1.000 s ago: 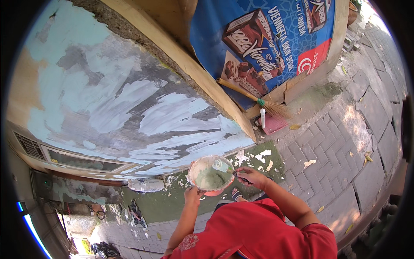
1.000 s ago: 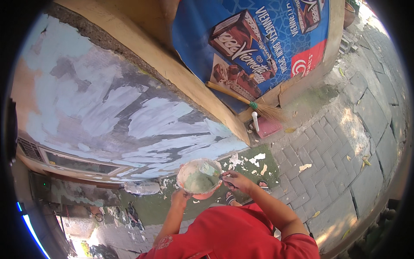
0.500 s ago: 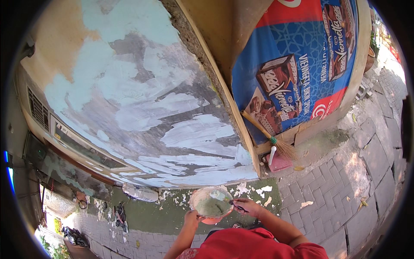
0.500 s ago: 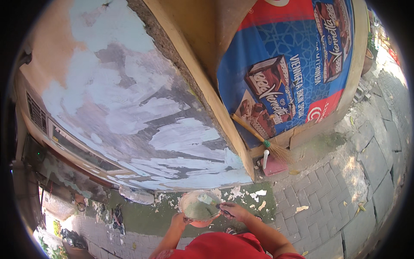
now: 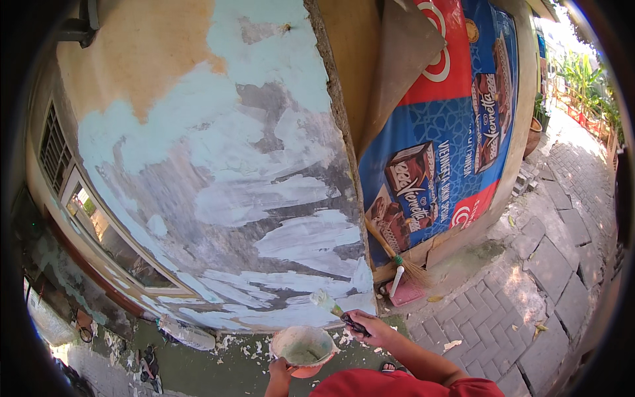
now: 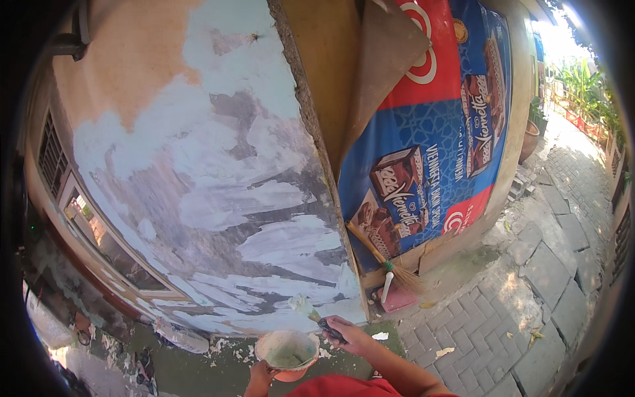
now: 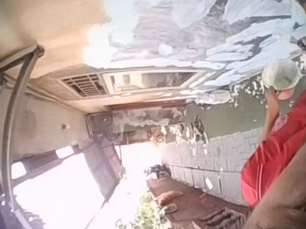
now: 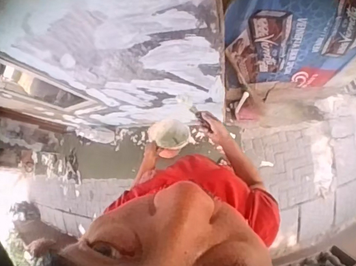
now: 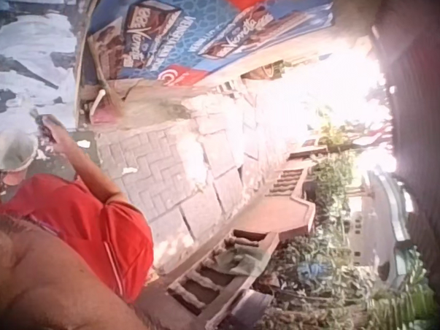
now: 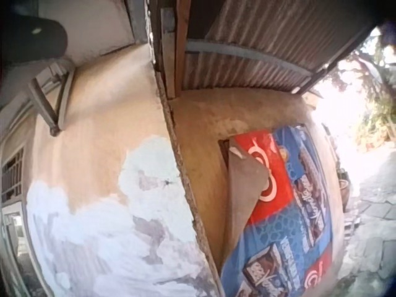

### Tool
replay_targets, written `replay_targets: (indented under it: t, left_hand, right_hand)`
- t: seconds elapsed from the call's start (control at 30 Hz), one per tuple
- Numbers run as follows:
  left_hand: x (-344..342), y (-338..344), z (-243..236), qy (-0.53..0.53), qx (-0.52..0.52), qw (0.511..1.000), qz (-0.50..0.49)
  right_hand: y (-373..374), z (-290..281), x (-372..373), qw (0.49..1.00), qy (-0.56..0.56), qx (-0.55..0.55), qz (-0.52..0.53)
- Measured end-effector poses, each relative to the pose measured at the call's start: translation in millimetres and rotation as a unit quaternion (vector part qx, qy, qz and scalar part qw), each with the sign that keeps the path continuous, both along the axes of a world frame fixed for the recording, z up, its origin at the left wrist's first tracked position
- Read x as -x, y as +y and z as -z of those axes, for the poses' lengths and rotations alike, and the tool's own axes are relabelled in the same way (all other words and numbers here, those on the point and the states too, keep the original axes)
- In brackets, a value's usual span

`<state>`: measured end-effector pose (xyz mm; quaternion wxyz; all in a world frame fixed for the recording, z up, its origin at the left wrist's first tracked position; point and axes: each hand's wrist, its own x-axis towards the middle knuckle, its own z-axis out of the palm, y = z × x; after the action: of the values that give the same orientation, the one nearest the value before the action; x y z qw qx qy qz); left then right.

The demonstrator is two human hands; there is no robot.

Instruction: The person mixes a green-tinted plaster in a bucket and applies it to a damaged outdoor wall using a putty knife.

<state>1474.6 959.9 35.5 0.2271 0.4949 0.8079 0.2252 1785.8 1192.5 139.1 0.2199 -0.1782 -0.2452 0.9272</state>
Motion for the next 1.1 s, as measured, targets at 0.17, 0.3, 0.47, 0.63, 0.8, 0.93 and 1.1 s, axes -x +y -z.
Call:
replay_targets:
  t: [0.17, 0.3, 0.47, 0.63, 0.8, 0.93, 1.1]
  left_hand:
    - [50.4, -47.6, 45.9, -0.355, -0.162, 0.894, -0.22]
    - [82.5, -69.2, 37.6, -0.291, -0.164, 0.92, -0.204]
    - [125.6, -84.5, 6.9, -0.025, -0.107, 0.993, 0.045]
    - [169.4, -61.3, 21.2, 0.031, -0.057, 0.993, 0.101]
    - [203.6, -37.9, 28.1, 0.043, -0.04, 0.99, 0.125]
    - [219.4, -30.6, 30.3, 0.043, -0.036, 0.99, 0.131]
    - [226.3, -23.2, 32.4, 0.049, -0.029, 0.99, 0.131]
  right_hand:
    - [7.7, -59.2, 18.0, 0.994, 0.089, -0.003, 0.066]
    - [22.2, -127.4, 20.6, 0.973, 0.16, -0.066, 0.15]
    - [31.2, -209.0, 53.9, 0.912, 0.189, -0.16, 0.327]
    - [59.0, -268.1, 100.1, 0.784, 0.075, -0.329, 0.522]
    - [94.9, -302.6, 148.0, 0.7, -0.058, -0.341, 0.625]
    - [107.3, -327.8, 171.8, 0.641, -0.096, -0.366, 0.668]
    - [125.4, -343.3, 180.2, 0.591, -0.162, -0.379, 0.694]
